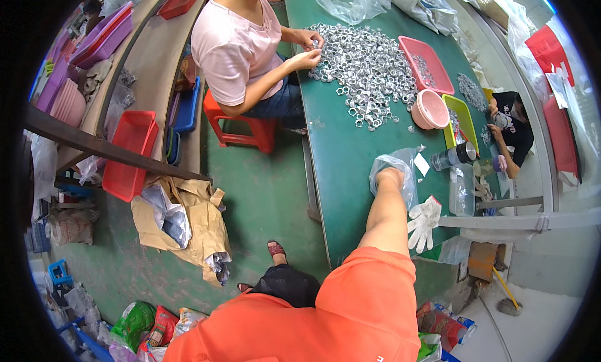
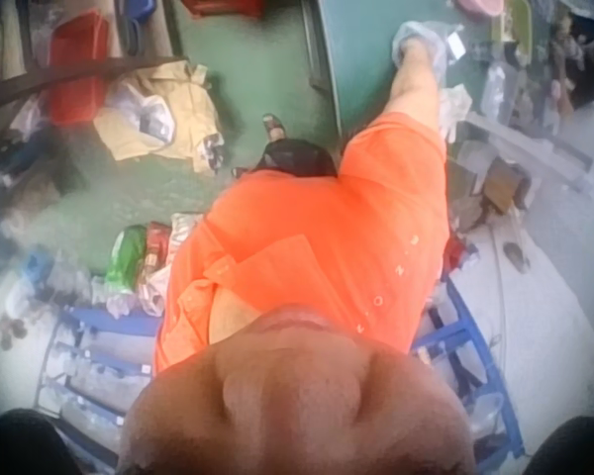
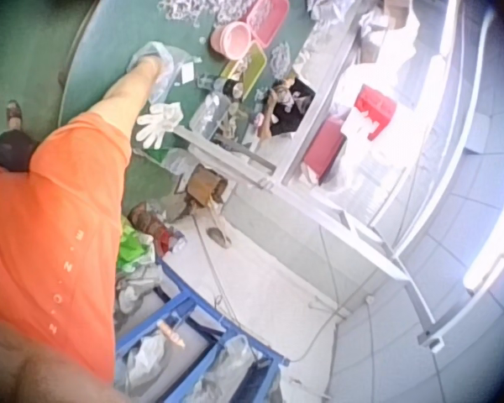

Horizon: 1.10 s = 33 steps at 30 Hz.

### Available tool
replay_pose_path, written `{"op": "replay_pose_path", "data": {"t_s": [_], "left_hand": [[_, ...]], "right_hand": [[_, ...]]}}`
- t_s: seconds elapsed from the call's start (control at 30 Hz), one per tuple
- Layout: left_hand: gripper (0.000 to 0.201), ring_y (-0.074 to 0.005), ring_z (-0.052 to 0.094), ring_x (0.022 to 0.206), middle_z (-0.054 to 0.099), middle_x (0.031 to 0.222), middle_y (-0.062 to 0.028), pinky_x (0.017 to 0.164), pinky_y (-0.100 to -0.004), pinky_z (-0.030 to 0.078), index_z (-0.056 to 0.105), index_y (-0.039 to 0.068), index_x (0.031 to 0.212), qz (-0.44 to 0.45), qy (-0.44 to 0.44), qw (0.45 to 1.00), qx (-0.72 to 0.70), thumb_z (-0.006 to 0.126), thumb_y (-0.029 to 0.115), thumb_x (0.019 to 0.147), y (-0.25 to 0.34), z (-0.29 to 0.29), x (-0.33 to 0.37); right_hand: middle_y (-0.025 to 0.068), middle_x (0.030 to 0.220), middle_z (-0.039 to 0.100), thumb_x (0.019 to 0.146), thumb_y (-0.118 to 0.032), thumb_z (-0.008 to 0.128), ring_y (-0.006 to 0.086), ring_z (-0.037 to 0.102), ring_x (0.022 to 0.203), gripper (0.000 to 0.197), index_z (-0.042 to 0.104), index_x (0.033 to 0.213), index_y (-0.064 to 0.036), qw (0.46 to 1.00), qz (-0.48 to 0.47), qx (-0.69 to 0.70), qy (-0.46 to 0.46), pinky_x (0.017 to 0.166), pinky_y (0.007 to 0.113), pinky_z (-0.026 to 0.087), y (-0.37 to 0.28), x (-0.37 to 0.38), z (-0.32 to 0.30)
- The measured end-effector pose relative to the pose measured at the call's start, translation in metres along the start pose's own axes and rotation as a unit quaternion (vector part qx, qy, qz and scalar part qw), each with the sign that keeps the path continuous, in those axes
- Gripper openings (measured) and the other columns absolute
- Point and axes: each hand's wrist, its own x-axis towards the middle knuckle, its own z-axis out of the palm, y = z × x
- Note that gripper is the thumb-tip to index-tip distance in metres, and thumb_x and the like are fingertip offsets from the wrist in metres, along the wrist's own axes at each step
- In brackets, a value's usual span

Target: The person picks up metal rings from a table, places them into small plastic bags, and then puts the filled bags into a larger container.

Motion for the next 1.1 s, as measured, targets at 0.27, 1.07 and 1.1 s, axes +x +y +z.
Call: {"op": "replay_pose_path", "data": {"t_s": [0.27,1.07,1.1], "left_hand": [[0.012,-0.0147,0.059,0.064,0.061,0.075,-0.0080,0.060,-0.0291,0.049,0.052,0.001,0.088,0.018,-0.071,0.997,0.040,0.054,0.013,0.089,-0.039,-0.039,0.044],[0.013,-0.0148,0.056,0.064,0.059,0.076,-0.0082,0.060,-0.0285,0.049,0.050,0.001,0.091,0.042,-0.090,0.995,0.033,0.053,0.014,0.090,-0.026,-0.031,0.075],[0.013,-0.0148,0.056,0.064,0.059,0.076,-0.0083,0.060,-0.0286,0.049,0.050,0.001,0.091,0.044,-0.092,0.994,0.041,0.053,0.014,0.090,-0.023,-0.030,0.073]], "right_hand": [[0.0180,0.112,0.059,0.084,-0.009,0.043,0.0309,0.057,0.104,0.027,0.063,0.100,-0.0002,0.989,-0.138,0.021,0.044,0.087,0.038,0.048,0.001,-0.026,-0.003],[0.0221,0.108,0.057,0.089,-0.007,0.051,0.0255,0.061,0.094,0.026,0.049,0.112,0.0047,0.262,-0.384,0.725,-0.508,0.082,0.035,0.052,0.006,-0.222,-0.033],[0.0223,0.108,0.057,0.089,-0.007,0.051,0.0254,0.061,0.094,0.025,0.049,0.111,0.0042,0.261,-0.383,0.726,-0.508,0.081,0.035,0.052,0.008,-0.221,-0.033]]}}
